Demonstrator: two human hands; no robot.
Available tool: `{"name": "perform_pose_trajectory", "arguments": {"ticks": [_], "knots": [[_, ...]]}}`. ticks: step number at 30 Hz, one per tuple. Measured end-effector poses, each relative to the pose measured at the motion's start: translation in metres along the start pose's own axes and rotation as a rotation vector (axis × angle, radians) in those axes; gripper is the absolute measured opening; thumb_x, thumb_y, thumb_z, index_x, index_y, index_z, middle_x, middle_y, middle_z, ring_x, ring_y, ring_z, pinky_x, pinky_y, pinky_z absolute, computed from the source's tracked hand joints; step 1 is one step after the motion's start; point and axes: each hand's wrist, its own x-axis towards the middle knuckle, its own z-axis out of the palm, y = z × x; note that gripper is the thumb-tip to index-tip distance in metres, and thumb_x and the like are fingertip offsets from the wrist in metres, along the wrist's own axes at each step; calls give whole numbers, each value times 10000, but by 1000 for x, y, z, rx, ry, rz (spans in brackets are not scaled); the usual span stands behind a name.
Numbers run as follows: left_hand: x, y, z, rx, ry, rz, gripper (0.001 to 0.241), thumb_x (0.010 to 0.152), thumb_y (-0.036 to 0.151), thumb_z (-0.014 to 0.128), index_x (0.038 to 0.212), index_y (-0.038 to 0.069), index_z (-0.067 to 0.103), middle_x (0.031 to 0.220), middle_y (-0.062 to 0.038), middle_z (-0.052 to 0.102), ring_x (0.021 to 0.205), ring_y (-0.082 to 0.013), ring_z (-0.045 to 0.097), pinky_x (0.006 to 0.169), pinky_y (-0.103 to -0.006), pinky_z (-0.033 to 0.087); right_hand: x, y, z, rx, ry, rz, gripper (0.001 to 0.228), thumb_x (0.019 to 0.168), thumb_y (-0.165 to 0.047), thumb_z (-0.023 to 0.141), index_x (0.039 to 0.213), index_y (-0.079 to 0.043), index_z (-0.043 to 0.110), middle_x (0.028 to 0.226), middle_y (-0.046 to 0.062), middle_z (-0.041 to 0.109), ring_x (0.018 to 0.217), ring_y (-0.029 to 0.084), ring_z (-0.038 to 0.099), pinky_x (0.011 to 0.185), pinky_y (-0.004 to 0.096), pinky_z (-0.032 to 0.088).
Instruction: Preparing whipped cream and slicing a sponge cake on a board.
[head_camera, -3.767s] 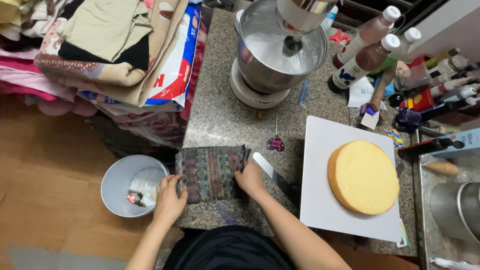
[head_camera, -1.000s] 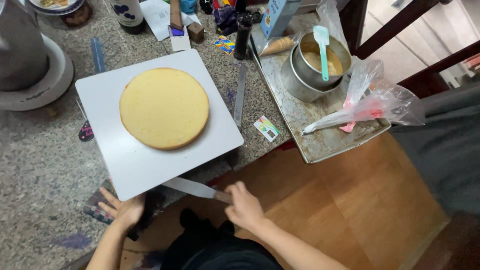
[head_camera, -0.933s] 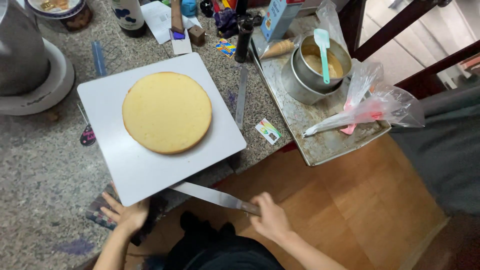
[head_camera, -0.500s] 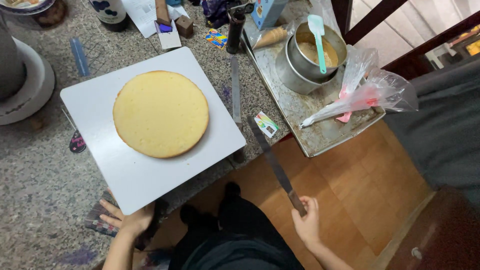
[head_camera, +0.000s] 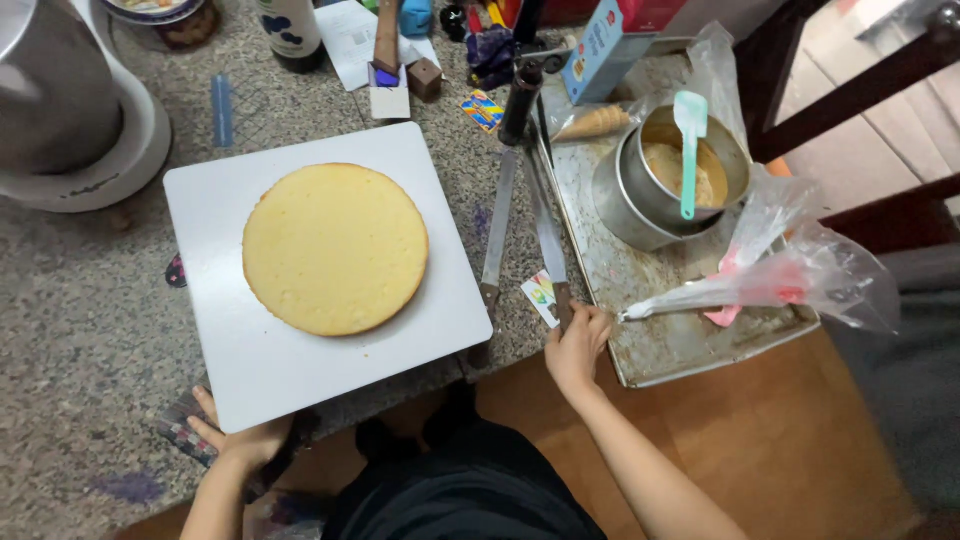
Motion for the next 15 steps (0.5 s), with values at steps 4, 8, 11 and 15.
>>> {"name": "perform_pose_trajectory", "arguments": {"ticks": [4,8,11,15], "knots": [[-5,0,0,-3,16,-60,1072,819,790,480,1615,192,84,1693,-145,-72,1489,-455,-299,1112,-676,-136,11,-49,-2,-119,-102,-41,540,728,-68,753,1236,-8,582,1266,217,474,1166,445,459,1005,533,359],[-11,2,-2,-5,99,-77,1139,738,801,518,1619,217,92,1692,-127,-38,1518,-434,-203,1136,-664,-69,16,-68,21,159,-243,-188,375,829,-84,779,1135,-19,572,1192,220,456,1148,444,501,1002,496,429],[8,-7,16,43,120,-133,1171,722,845,511,1620,219,96,1696,-142,-11,1541,-416,-134,1137,-661,1,31,-84,32,145,-508,-25,511,777,-79,789,1191,4,501,1245,241,411,1098,474,547,949,492,473],[13,-12,31,157,214,-178,1242,674,860,538,1633,194,114,1711,-142,2,1563,-384,-106,1177,-624,8,36,-70,52,87,-541,-147,664,659,144,674,1277,10,475,1311,262,401,1179,493,554,1023,454,499]]}}
